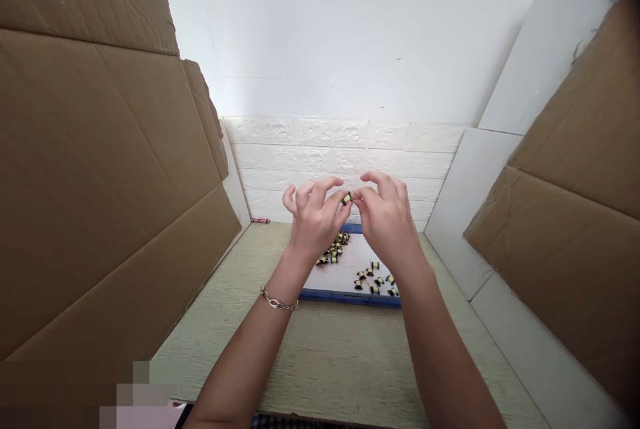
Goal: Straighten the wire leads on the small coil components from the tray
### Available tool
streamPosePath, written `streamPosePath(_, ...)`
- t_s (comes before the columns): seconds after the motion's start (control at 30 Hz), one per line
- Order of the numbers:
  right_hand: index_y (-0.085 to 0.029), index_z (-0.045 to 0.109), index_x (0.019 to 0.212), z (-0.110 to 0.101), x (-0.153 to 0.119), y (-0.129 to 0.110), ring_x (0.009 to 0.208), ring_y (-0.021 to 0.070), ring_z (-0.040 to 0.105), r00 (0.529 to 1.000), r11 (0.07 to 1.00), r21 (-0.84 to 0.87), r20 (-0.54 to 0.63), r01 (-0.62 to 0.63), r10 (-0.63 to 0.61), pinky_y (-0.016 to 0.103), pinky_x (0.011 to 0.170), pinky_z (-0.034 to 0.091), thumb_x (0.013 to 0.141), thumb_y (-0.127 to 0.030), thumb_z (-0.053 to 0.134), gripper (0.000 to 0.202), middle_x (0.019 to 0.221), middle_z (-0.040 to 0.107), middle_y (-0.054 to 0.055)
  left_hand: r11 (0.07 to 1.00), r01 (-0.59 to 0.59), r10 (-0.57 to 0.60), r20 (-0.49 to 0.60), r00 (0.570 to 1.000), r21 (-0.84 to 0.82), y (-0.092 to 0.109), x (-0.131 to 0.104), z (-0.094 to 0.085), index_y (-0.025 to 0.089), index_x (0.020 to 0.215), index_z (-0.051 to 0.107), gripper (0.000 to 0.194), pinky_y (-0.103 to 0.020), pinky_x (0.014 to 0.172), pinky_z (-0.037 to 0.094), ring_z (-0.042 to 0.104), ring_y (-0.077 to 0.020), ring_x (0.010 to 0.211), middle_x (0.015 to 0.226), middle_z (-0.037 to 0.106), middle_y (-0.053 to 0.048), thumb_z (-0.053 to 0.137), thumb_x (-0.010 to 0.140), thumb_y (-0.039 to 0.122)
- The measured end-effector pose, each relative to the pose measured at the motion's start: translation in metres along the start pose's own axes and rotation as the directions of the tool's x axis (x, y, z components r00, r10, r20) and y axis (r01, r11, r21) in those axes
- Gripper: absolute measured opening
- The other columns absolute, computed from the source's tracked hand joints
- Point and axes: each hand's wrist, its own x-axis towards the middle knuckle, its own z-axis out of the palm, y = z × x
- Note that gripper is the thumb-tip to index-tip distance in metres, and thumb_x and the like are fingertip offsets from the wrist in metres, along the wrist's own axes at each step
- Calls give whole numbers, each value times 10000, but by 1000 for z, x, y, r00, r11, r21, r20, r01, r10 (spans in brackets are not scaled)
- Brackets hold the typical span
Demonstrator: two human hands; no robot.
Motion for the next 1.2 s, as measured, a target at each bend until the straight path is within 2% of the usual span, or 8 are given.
streamPosePath(0.33,-188,555,841,-6,0,-2,1049,242,434,1000,999,-30,-8,-13,13,403,835,417,869,-162,397,163,1168,517,104,983,-133,136,-9,991,124,1,-1,-1,295,909,629,142,-418,974,85,474,-218,975,1026,651,-16,525,818,264)
streamPosePath(0.5,-187,571,824,-6,2,3,1060,238,441,999,1000,-1,-46,-4,4,405,863,409,859,-173,436,139,1147,531,101,984,-156,158,-17,987,87,2,1,-2,283,872,639,111,-424,969,133,475,-212,960,1010,650,-18,553,803,274)
streamPosePath(0.77,-216,588,926,-18,6,-2,1046,203,510,955,977,214,-292,22,43,387,902,398,818,-207,545,117,1086,566,76,943,187,-194,3,981,-274,8,13,-19,257,824,687,111,-379,892,319,452,-206,1005,1042,587,-34,648,728,299)
streamPosePath(0.87,-208,606,892,-23,5,-7,980,184,536,936,948,319,-332,-5,117,355,854,426,825,-211,531,101,992,583,67,745,369,-353,141,925,-555,6,17,-21,265,803,698,111,-352,923,329,444,-189,1057,1061,557,-22,677,694,281)
streamPosePath(0.97,-216,615,863,-23,4,-11,728,127,560,948,870,487,-238,-73,213,281,662,458,858,-238,476,141,789,595,20,290,573,-405,445,799,-766,4,19,-21,260,759,706,100,-318,908,347,449,-180,1101,1097,539,-14,700,663,287)
streamPosePath(1.03,-219,616,876,-21,2,-13,591,97,533,955,803,583,-150,-123,255,247,555,437,874,-257,446,173,709,597,-3,-8,670,-367,626,688,-742,5,19,-20,251,728,705,86,-299,880,353,445,-178,1110,1112,549,-4,702,657,300)
streamPosePath(1.1,-216,620,882,-18,0,-17,543,85,527,958,773,619,-116,-136,261,234,519,431,877,-261,439,186,693,609,-8,-210,706,-331,729,599,-676,7,18,-19,244,701,697,76,-292,855,351,457,-166,1074,1074,581,9,697,663,310)
streamPosePath(1.2,-211,626,886,-14,-1,-21,542,84,550,961,802,590,-156,-93,226,229,524,451,866,-230,451,177,714,635,-3,-400,688,-268,795,544,-605,11,17,-17,228,700,685,80,-282,812,357,502,-134,935,915,630,18,691,672,303)
